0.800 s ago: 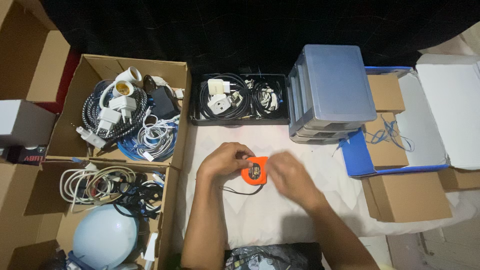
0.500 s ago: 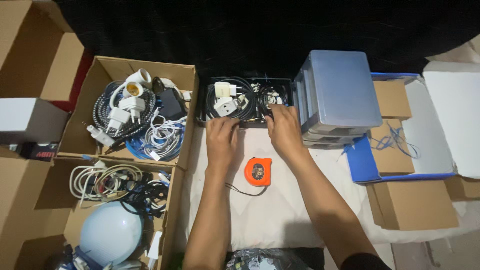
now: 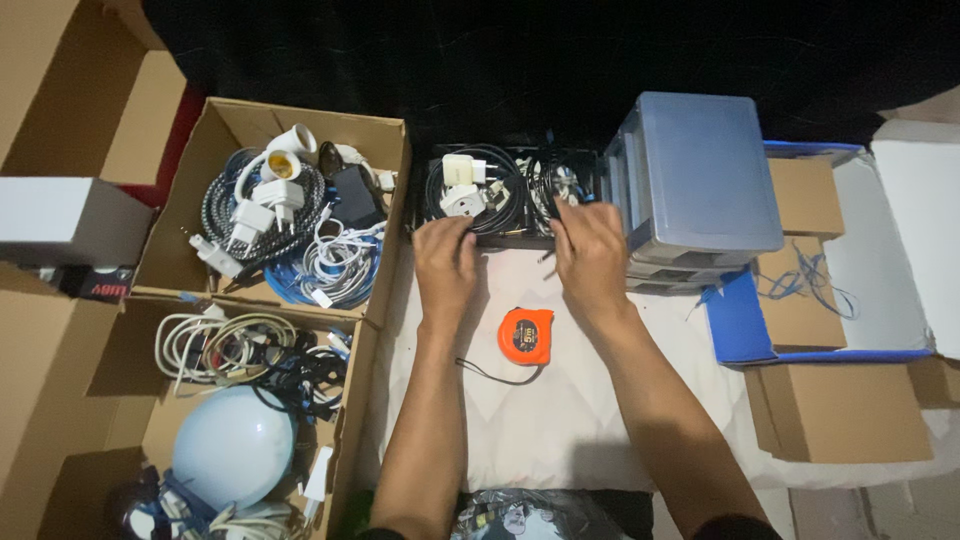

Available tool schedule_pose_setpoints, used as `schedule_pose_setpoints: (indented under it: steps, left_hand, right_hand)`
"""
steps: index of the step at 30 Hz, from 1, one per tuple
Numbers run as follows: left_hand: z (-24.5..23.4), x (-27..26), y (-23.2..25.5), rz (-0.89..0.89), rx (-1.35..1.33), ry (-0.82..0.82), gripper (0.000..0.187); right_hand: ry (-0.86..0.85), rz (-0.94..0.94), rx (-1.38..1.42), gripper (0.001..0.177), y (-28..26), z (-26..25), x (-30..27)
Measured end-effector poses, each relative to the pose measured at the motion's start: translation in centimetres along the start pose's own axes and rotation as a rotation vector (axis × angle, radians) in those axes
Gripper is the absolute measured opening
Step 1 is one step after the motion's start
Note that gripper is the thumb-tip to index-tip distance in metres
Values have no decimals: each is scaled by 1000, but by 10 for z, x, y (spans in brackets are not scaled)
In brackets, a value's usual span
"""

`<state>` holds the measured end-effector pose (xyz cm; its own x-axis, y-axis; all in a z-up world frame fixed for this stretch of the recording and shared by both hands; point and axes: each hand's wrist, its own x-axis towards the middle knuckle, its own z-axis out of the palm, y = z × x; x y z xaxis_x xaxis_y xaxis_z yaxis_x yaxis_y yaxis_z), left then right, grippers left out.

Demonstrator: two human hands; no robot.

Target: The person sorts various electronic accessories from a cardboard box onto a table. They handle multiple cables, adapters, and a light bulb, placing them into piles or back into the box.

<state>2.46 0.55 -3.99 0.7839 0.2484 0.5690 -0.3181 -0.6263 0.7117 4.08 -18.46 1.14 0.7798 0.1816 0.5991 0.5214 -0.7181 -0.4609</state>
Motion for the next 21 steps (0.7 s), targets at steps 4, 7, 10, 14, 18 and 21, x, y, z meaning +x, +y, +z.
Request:
schedule_pose_setpoints:
  steps: [4,7,10,14,18,21]
  left_hand:
    - [-19,0,12,-489,-321,38,18]
    - [-35,-9,26,-400,-265,75,19]
    - [-48,-23,35,-72,31,12,20]
    - [-57,-44,37,8,256,-194,24]
    - [-59,-53,27,0,448,-340,30]
    - [-56,-49,20,-129,545,-479,32]
  right_hand:
    - [-31,-246,6,34,-29,-29,-28]
    - [-128,-322,99,35,-51,-33,-49]
    - [-277,-398,174,35,-65,-27,-65]
    - [-516,-504,165,31,-70,-20,-73]
    - [-670,-459,324,15,-67,-12,-74]
    - [-513,-391,471,7,-50,-8,-66]
